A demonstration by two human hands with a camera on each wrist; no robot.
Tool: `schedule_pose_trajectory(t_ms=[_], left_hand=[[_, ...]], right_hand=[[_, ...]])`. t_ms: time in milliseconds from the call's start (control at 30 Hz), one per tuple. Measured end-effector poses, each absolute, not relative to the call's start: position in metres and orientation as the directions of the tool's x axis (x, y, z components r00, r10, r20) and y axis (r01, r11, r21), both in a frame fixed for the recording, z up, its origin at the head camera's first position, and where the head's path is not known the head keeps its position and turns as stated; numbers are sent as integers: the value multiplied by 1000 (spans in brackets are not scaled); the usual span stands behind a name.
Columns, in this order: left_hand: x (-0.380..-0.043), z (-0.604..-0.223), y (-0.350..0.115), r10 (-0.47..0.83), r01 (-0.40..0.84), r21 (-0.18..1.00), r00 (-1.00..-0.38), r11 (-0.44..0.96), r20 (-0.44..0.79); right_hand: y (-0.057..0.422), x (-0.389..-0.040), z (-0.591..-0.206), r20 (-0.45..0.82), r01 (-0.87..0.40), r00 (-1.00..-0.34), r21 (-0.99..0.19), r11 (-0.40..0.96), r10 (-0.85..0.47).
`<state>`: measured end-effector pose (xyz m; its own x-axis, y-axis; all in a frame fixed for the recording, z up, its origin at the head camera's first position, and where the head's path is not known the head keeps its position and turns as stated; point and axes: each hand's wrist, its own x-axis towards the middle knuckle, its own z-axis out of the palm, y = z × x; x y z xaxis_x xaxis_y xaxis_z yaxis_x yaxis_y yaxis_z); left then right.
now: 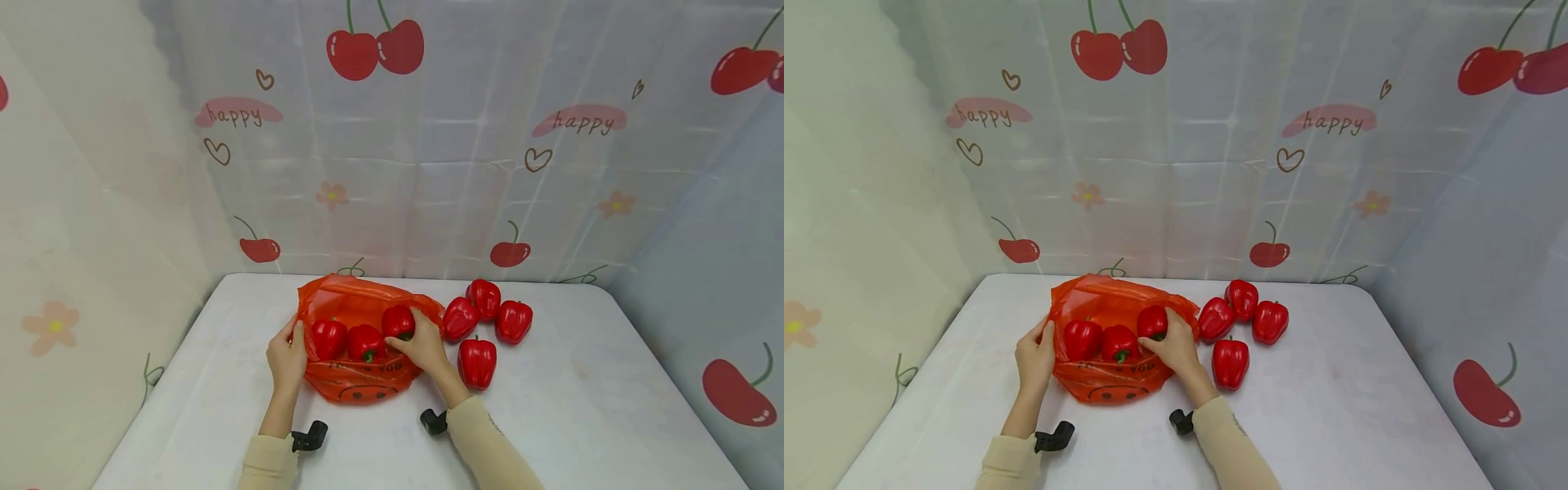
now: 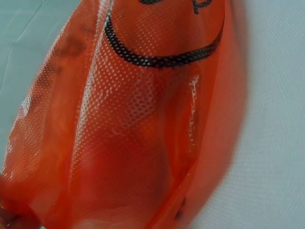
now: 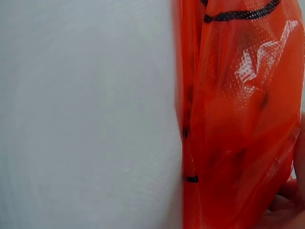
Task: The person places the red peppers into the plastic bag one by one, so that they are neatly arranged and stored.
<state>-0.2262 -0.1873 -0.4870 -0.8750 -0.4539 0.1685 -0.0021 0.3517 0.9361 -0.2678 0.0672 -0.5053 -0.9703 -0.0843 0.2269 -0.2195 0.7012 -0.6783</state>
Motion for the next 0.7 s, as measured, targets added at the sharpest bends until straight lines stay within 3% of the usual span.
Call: schedule_pose_trajectory(t_ms=[700], left_hand=[[-225,-486,-187,-448,-1,934,-877,357,170]], right_hand=[[70,-254,-495,203,-195,-977,-724,661,-66]])
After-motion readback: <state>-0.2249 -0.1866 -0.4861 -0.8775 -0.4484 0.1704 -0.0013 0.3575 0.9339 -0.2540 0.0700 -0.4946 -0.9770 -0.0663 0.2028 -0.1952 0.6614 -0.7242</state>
